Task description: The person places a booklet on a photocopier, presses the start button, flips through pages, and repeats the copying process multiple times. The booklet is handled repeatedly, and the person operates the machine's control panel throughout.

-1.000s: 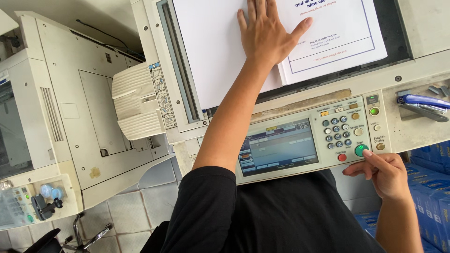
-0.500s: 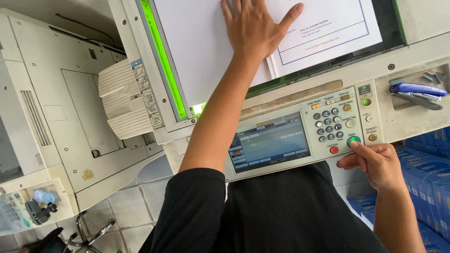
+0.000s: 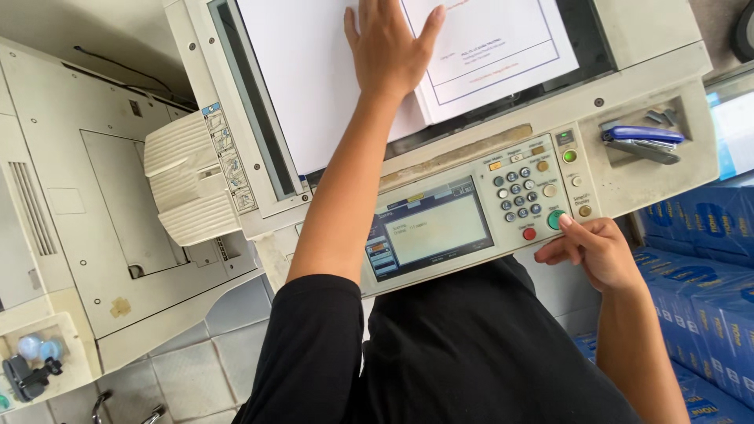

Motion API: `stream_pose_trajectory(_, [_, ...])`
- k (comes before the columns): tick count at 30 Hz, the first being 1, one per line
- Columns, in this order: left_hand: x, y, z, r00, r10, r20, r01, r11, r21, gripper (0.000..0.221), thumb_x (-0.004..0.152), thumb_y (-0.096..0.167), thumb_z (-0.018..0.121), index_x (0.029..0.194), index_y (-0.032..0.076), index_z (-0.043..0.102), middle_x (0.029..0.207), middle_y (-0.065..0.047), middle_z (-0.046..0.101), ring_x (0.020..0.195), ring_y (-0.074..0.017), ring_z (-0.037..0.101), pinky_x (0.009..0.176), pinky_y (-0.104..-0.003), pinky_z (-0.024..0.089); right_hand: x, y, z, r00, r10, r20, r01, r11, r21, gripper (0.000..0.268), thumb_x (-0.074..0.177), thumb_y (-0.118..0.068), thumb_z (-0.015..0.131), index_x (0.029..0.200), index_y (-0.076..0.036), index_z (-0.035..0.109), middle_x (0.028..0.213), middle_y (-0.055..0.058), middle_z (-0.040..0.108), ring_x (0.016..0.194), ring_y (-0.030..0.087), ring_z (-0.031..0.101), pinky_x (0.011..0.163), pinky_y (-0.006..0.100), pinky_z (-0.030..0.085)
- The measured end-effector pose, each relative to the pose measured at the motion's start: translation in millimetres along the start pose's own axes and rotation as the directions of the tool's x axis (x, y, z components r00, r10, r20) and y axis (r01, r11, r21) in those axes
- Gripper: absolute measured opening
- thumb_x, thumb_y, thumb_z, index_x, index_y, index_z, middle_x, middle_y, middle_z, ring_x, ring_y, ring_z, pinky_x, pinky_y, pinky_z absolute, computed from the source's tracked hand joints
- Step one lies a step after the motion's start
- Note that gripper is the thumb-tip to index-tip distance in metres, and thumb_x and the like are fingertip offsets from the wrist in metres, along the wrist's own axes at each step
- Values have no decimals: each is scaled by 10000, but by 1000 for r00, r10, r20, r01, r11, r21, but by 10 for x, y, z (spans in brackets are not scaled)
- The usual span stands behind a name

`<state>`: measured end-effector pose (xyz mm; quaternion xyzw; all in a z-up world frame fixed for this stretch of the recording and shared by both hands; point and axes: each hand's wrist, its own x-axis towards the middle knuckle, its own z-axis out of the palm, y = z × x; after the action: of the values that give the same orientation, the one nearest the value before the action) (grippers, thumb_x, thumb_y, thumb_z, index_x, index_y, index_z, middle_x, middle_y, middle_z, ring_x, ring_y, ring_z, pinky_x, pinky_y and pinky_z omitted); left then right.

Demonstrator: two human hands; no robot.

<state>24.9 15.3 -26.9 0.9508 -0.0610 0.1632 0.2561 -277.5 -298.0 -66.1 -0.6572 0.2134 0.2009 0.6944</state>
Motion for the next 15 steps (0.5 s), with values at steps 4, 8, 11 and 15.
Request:
stream_pose_trajectory(4, [-278, -96, -277, 974, 210, 88, -194, 968, -160, 956, 808, 561, 845, 1503, 94, 383, 1591, -197, 340, 1475, -385, 333, 1227, -574, 262, -140, -201, -13, 987, 140, 73, -125, 975, -185, 583, 1020, -316, 538, 545, 20, 566, 691, 279, 761, 616, 327, 769, 559, 398, 602])
stream_pose_trajectory(8, [-846, -105, -683, 921, 324, 217, -293, 942, -166, 1011, 725, 508, 882, 1510, 127, 371, 1624, -194, 238, 1474, -403, 262, 1203, -556, 259, -244, -671, 150, 985, 70, 156, -11, 937, -348, 511, 977, -318, 571, 738, 89, 767, 720, 231, 805, 607, 297, 738, 578, 382, 604])
stream_pose_trajectory(11, [-974, -61, -885, 932, 291, 215, -274, 956, -106, 893, 773, 482, 877, 1497, 188, 444, 1629, -118, 318, 1480, -354, 344, 1218, -516, 302, -123, -1136, 489, 948, -190, 254, 284, 865, -414, 393, 969, -278, 599, 879, 64, 772, 789, 151, 802, 721, 210, 784, 662, 321, 655])
stream_pose_trajectory(15, [-981, 39, -1045, 945, 294, 140, -290, 956, -53, 776, 723, 475, 885, 1379, 197, 577, 1509, -68, 512, 1297, -295, 576, 1058, -468, 470, 146, -1553, 1236, 880, -469, 78, 408, 660, -630, 229, 884, -214, 765, 1026, -36, 737, 970, 101, 748, 821, 229, 747, 738, 336, 612])
